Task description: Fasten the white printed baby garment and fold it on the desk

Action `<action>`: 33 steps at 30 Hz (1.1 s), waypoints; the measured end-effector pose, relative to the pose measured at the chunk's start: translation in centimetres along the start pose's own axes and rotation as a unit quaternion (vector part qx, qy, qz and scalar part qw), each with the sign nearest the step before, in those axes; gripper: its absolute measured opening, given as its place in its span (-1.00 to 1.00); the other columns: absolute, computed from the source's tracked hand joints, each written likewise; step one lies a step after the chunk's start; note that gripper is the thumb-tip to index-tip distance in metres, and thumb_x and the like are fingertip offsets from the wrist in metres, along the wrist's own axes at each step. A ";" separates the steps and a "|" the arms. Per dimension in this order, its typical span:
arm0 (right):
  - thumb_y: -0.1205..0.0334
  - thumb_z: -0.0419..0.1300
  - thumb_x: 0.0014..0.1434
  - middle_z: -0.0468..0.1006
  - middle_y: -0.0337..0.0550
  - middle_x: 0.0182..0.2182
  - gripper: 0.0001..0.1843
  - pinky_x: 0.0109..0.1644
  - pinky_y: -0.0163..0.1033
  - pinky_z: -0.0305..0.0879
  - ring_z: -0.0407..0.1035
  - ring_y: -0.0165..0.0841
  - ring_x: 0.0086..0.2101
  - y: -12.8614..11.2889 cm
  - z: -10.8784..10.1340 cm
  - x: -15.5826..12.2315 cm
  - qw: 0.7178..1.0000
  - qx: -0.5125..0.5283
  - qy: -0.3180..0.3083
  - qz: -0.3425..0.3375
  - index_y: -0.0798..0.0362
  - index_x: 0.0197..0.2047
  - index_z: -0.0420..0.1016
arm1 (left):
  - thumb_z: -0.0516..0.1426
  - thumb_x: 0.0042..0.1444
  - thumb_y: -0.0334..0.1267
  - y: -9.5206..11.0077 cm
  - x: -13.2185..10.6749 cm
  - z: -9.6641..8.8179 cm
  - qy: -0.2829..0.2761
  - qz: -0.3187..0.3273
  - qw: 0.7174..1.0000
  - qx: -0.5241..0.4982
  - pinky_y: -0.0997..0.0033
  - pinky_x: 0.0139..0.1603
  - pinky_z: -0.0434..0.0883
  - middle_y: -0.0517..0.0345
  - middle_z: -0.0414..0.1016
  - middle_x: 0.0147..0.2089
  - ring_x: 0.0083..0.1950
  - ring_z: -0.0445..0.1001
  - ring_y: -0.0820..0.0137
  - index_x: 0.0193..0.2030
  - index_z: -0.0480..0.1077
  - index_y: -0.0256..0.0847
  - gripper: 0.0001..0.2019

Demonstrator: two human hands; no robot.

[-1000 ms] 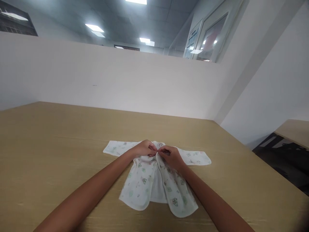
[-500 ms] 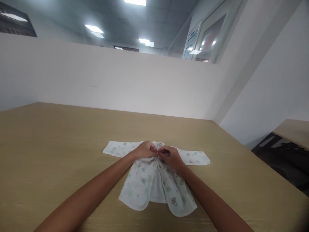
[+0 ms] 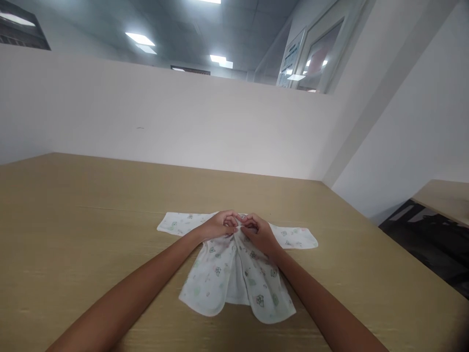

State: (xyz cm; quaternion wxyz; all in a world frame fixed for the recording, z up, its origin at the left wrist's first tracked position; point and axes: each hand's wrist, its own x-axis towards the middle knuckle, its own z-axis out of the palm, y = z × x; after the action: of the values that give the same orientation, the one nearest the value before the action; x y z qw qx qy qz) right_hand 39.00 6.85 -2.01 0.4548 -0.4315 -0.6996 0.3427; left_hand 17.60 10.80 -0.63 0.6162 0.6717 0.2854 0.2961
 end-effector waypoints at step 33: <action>0.03 0.01 0.42 0.31 -0.24 -0.37 -0.67 -0.26 -0.29 0.12 0.20 -0.38 -0.34 -0.9 -0.8 -0.1 0.987 -0.125 -0.096 0.022 0.09 -0.28 0.30 | 0.28 0.15 -0.06 0.3 -0.9 1.2 0.107 0.043 0.985 0.132 0.46 -0.18 0.42 -0.02 0.60 -0.20 -0.20 0.54 0.35 -0.18 0.60 -0.30 -0.70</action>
State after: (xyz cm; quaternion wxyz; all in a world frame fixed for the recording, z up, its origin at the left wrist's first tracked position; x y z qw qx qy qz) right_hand 39.50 6.51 -0.96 0.3205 -0.4654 -0.7677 0.3024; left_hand 17.92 9.37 -0.47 0.4748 0.7232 0.3567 0.3525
